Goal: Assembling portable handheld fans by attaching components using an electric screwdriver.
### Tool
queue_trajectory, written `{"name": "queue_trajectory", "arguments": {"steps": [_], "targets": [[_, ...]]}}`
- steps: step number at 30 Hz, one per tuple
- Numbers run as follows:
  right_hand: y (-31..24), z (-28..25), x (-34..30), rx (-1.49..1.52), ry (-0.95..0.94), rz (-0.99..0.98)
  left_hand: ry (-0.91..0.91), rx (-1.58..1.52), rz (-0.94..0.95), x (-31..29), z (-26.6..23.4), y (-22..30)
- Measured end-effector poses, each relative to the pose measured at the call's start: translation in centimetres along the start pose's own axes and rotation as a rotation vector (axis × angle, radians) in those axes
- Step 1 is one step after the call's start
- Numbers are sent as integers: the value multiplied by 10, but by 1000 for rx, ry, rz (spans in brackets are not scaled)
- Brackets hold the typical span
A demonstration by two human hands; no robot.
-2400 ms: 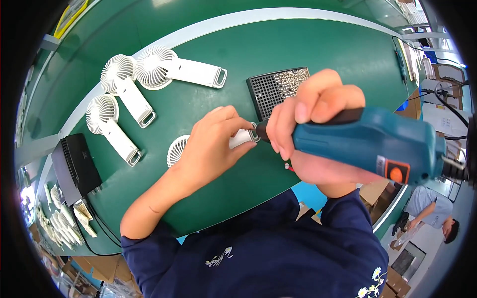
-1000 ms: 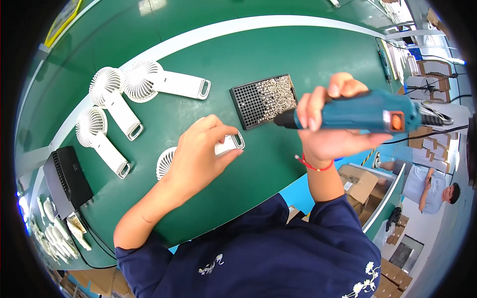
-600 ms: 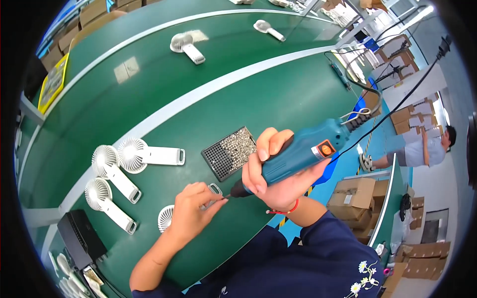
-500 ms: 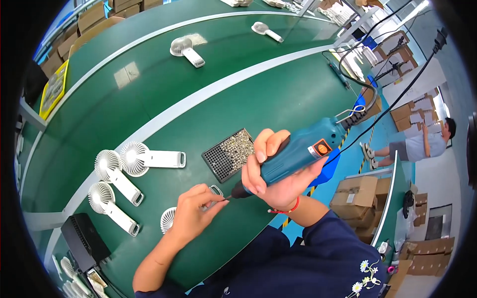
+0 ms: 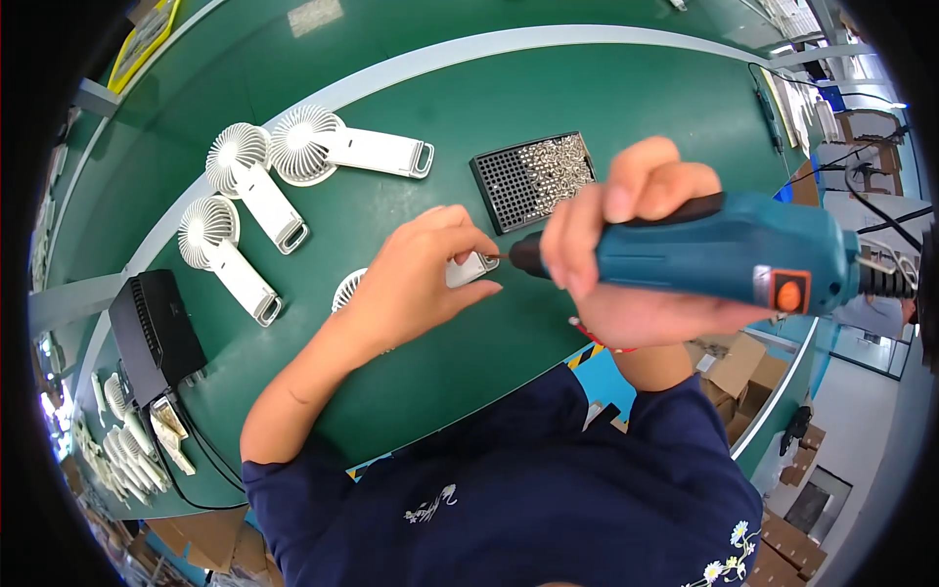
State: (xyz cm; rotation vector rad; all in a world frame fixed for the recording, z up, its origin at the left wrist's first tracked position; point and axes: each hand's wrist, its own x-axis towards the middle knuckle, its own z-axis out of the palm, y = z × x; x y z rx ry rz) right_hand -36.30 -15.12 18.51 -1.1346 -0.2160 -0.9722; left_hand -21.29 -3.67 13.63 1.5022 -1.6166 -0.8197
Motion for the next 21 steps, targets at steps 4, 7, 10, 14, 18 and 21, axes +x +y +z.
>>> {"name": "queue_trajectory", "arguments": {"steps": [4, 7, 10, 14, 18, 21], "targets": [[7, 1, -9, -89, -30, 78, -26, 72, -11, -7, 3, -6], [7, -2, -9, -69, -30, 82, -37, 78, -12, -5, 6, -8], [7, -1, -13, -73, -11, 96, -95, 42, -15, -6, 7, -6], [18, -4, -17, -50, 30, 100, -104, 35, -14, -5, 8, -11], [18, -5, -17, -89, -32, 111, -129, 100, -30, -4, 8, -12], [15, -1, -20, -112, -81, 149, -81, 85, 5, -7, 15, -14]]}}
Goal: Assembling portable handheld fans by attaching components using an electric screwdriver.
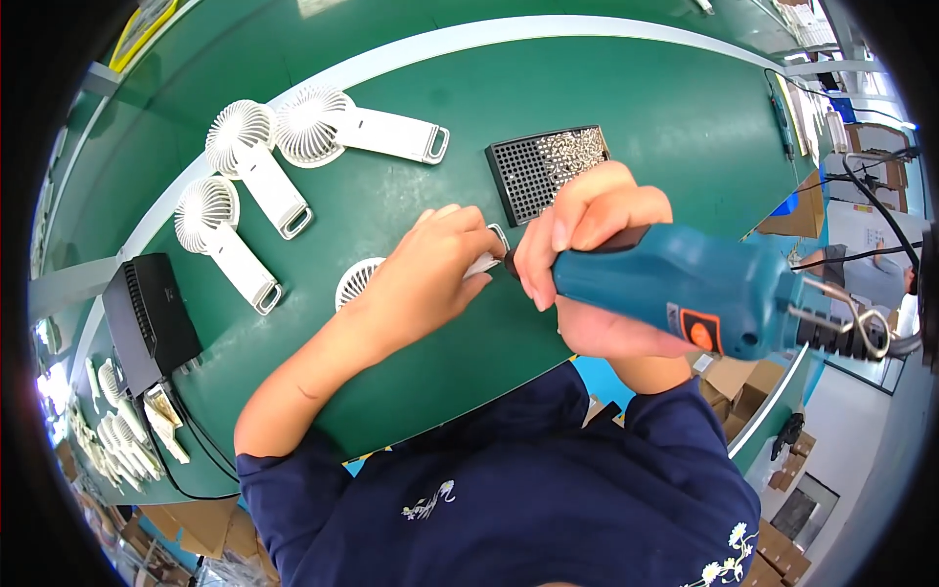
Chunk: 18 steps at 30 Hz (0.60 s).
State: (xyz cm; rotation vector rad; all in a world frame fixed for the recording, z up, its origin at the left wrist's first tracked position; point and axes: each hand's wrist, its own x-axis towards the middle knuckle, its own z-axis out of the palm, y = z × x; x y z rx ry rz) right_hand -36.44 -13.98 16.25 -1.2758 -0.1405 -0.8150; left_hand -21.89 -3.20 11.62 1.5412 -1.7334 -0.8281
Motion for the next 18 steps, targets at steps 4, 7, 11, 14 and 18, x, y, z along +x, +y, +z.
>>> {"name": "queue_trajectory", "arguments": {"steps": [4, 7, 11, 14, 18], "targets": [[3, -2, -3, -170, -53, -16, 29, -16, -4, 0, 0, -3], [10, -3, -4, -126, -77, -91, 95, -28, 8, 2, 2, -4], [-22, -9, 7, 205, 164, -202, 110, 104, -30, -2, -5, 7], [-39, -35, 8, 271, 235, -246, 23, 219, -67, -5, -8, 18], [-31, -67, 0, 233, 390, -294, -47, 349, 75, 5, -53, 59]]}}
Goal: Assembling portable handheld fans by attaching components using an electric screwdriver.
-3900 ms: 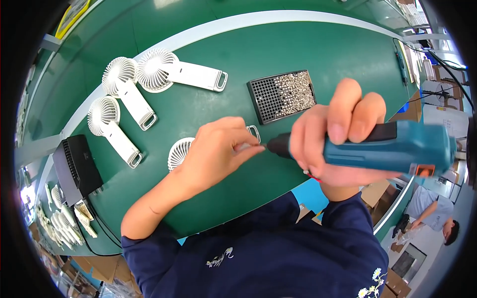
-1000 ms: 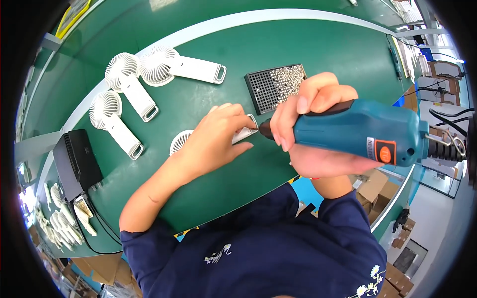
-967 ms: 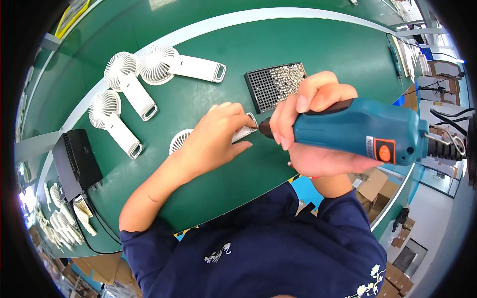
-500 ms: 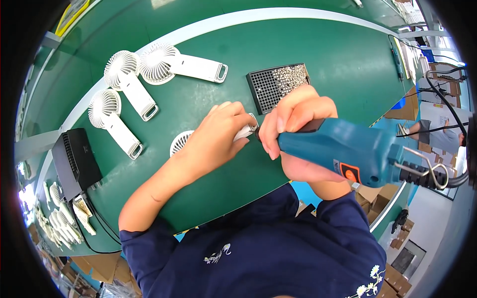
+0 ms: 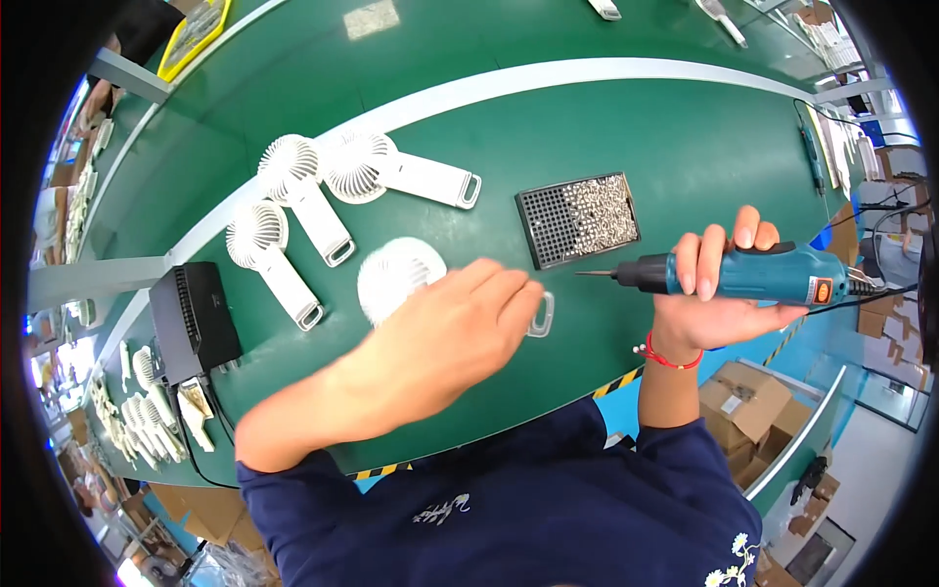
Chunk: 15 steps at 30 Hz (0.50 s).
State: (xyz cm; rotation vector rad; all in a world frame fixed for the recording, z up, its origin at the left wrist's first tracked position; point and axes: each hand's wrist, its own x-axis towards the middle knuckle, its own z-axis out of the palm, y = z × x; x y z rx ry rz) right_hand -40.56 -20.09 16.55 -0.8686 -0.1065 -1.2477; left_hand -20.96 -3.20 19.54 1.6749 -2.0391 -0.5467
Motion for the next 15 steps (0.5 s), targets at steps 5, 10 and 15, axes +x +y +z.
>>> {"name": "queue_trajectory", "arguments": {"steps": [5, 10, 15], "targets": [[-8, -6, 2, -12, 222, -39, 53, 371, 217, 102, -88, -106], [7, -6, -5, 63, 268, -48, -154, 591, -29, 156, -102, -262], [4, -14, -13, 53, 199, 24, -216, 469, -123, 120, -86, -286]]}}
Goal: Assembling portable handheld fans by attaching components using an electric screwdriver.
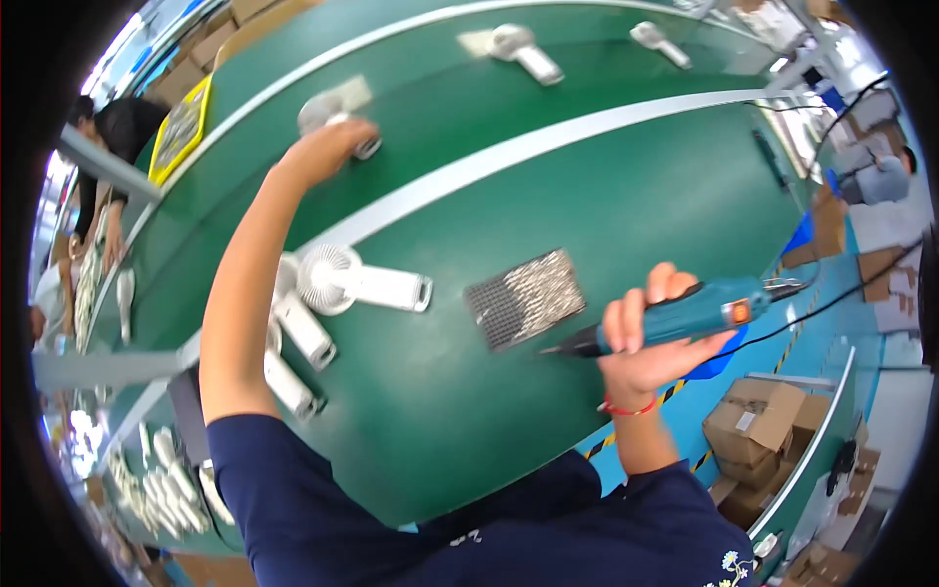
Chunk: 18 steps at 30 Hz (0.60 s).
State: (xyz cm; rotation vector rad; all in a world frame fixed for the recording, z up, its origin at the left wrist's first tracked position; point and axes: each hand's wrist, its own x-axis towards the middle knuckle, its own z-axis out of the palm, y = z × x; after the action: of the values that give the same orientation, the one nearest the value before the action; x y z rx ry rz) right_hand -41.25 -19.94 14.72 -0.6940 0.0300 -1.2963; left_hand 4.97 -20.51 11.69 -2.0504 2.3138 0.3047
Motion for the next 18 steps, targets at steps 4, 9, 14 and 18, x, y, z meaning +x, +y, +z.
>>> {"name": "queue_trajectory", "arguments": {"steps": [4, 9, 14, 18], "targets": [[-27, -7, 6, -48, 32, -17, 455, -61, 237, -2, -31, 82], [-17, -16, 15, -19, -106, -16, 147, -157, 244, -89, -24, 171], [-12, -11, 18, -70, -211, -128, 126, -238, 170, -106, 12, 188], [-2, -1, 21, -127, -302, -170, 236, -217, 123, -116, 17, 231]]}}
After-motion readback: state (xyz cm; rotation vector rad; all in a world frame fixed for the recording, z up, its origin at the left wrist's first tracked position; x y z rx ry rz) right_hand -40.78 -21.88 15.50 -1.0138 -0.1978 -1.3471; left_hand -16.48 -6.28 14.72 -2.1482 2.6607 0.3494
